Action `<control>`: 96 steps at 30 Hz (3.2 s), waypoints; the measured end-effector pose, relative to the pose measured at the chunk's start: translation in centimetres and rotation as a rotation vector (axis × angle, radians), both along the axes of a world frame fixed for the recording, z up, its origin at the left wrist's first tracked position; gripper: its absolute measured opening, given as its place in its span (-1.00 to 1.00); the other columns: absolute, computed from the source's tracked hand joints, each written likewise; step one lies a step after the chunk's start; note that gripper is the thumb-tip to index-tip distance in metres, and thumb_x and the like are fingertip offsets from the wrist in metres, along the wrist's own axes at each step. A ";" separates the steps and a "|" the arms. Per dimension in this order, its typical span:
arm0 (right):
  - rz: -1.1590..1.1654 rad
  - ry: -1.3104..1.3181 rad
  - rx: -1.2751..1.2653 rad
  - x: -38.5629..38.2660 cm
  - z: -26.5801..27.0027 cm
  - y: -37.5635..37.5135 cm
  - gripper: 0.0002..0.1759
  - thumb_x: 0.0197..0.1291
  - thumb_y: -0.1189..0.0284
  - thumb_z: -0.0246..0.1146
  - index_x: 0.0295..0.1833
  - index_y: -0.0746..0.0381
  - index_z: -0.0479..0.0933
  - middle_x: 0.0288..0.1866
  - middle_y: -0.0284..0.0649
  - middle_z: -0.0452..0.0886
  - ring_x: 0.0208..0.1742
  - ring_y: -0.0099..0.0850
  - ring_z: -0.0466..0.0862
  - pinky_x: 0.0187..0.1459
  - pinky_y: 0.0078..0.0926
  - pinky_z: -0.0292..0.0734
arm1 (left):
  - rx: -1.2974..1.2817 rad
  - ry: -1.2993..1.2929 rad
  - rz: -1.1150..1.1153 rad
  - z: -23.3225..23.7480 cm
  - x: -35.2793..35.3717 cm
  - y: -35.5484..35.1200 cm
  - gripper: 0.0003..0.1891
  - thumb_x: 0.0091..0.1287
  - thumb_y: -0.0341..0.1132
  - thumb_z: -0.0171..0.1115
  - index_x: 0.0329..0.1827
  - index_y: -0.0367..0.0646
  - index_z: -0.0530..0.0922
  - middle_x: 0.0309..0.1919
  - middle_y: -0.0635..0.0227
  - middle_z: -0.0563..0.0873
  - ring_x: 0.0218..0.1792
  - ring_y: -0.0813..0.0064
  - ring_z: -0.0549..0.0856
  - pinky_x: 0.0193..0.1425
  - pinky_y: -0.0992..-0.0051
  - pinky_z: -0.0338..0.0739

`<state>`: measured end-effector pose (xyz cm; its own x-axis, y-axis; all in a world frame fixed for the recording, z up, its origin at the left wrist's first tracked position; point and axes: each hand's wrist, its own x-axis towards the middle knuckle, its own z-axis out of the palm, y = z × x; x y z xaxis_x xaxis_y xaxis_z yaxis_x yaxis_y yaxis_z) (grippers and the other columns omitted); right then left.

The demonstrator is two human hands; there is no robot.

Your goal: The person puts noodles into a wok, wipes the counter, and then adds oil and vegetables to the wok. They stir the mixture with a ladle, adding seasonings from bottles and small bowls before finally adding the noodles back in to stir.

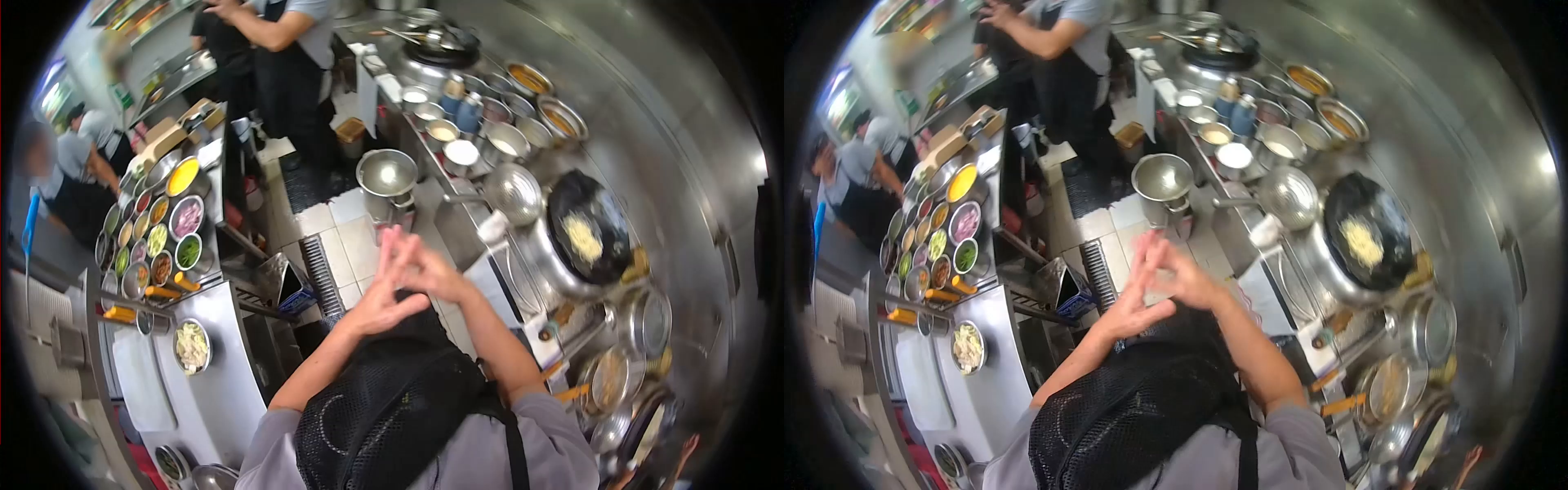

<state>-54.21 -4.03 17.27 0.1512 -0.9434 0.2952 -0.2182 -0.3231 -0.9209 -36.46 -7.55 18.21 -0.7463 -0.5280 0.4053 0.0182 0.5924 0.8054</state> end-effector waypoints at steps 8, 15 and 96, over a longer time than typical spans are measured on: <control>0.004 0.261 0.012 8.7 -2.3 -5.6 -0.62 0.39 0.32 0.11 0.26 0.13 0.53 0.23 -0.10 0.54 0.33 -0.24 0.46 0.33 -0.23 0.34 | 0.344 0.296 -0.284 -2.1 4.0 -8.2 -0.51 0.40 0.05 0.22 0.16 -0.15 0.64 0.43 -0.03 0.35 0.45 0.04 0.32 0.42 0.08 0.32; -0.335 0.312 0.048 11.3 -13.9 -11.1 -0.61 0.42 0.23 0.14 0.27 0.14 0.49 0.38 -0.04 0.45 0.42 -0.09 0.41 0.35 -0.09 0.30 | 0.867 0.376 0.054 -4.2 3.9 -10.2 -0.66 0.38 -0.24 0.29 -0.48 -0.34 0.64 -0.23 0.20 0.71 -0.20 0.50 0.62 -0.02 0.41 0.52; 0.129 0.680 0.301 0.4 -10.7 -3.9 -0.79 0.34 0.41 0.27 -0.05 0.34 0.61 -0.25 -0.06 0.67 -0.26 -0.24 0.70 -0.18 -0.31 0.58 | 0.124 -0.336 -0.425 -17.0 -6.1 -9.7 -0.52 0.34 -0.06 0.20 -0.14 -0.45 0.69 -0.12 -0.15 0.75 -0.05 -0.08 0.72 0.02 0.13 0.59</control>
<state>-53.82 -7.96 6.59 0.3224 -0.9311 -0.1706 -0.7476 -0.1398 -0.6493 -42.58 -17.22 1.17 -0.9815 -0.1811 0.0625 -0.0348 0.4891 0.8715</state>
